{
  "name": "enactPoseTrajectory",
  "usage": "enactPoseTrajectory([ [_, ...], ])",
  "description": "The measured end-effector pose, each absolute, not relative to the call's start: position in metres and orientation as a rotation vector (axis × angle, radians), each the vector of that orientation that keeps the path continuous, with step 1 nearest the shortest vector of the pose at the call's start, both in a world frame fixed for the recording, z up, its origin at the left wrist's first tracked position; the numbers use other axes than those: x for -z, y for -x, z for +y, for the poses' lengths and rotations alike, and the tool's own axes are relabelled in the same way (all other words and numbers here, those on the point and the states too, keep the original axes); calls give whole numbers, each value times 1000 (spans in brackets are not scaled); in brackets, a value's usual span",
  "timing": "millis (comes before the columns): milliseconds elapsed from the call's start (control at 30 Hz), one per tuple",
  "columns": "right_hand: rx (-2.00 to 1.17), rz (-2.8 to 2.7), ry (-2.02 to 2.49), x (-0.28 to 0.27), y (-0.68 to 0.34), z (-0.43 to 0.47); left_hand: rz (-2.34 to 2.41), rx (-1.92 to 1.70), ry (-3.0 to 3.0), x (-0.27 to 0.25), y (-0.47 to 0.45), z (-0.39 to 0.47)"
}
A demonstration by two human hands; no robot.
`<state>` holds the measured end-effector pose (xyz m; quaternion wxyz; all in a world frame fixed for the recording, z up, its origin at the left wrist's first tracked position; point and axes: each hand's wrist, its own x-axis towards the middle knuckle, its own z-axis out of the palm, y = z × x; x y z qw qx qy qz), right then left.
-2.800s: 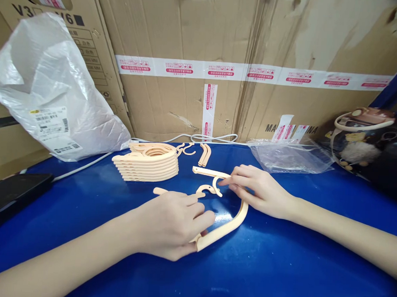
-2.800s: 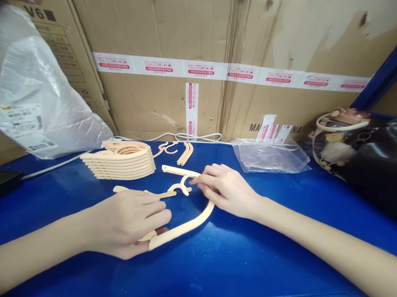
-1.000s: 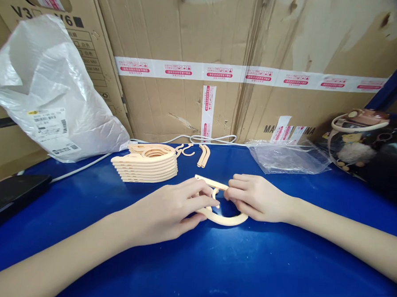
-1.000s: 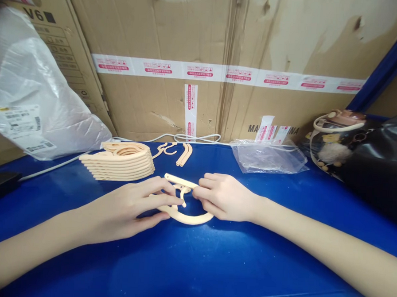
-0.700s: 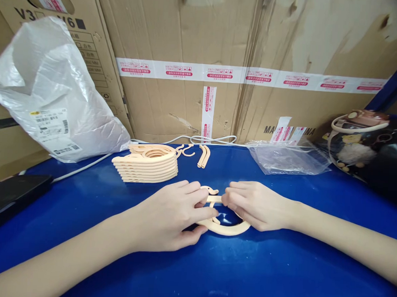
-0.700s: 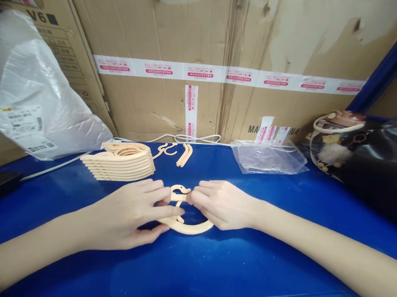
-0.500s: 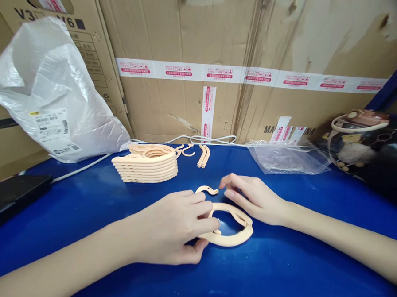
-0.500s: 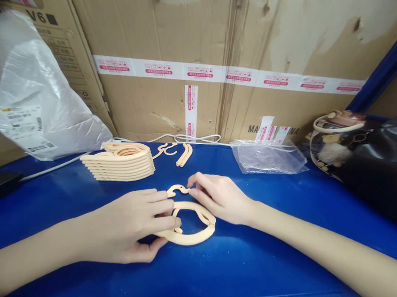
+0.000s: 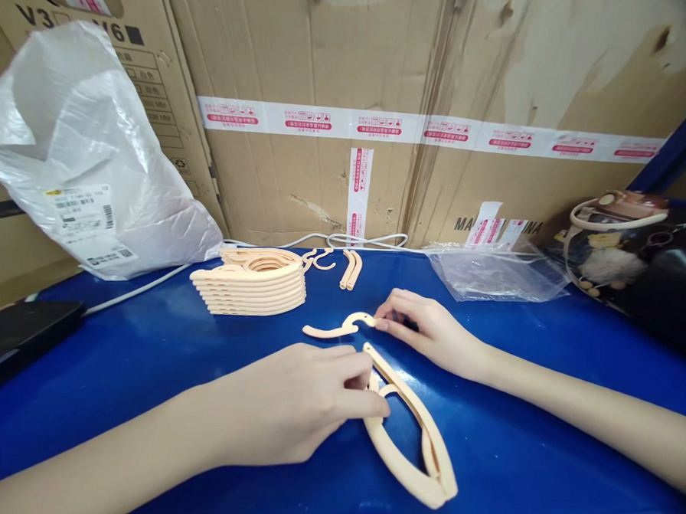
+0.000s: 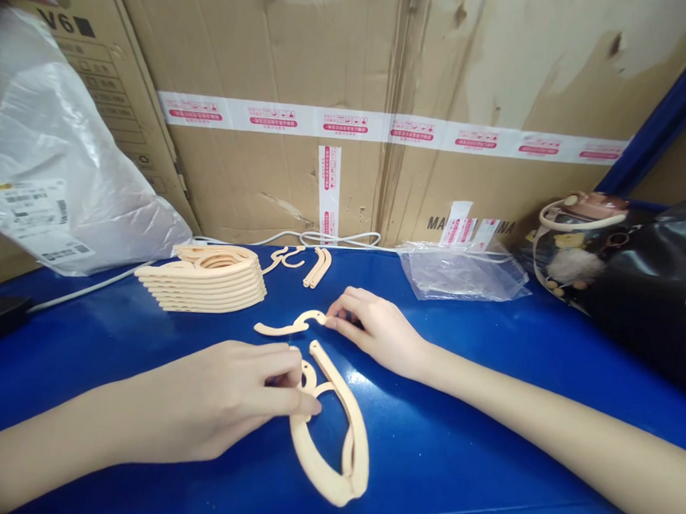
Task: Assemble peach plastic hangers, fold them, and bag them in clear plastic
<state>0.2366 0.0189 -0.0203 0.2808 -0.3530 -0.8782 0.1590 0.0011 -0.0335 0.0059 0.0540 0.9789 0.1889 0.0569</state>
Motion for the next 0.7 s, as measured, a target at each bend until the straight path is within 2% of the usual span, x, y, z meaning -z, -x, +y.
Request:
enactPoseTrajectory([
  [167, -605, -1917, 991, 21, -243, 30, 686, -170, -2901, -6, 6, -21],
  [400, -662, -1448, 848, 18, -249, 40, 983, -475, -2797, 5, -10, -21],
  [567, -686, -1483, 818, 13, -248, 34, 1176, -621, -2488, 13, -22, -23],
  [700, -549, -1981, 985, 10, -251, 27, 1082, -706, -2366, 19, -12, -7],
])
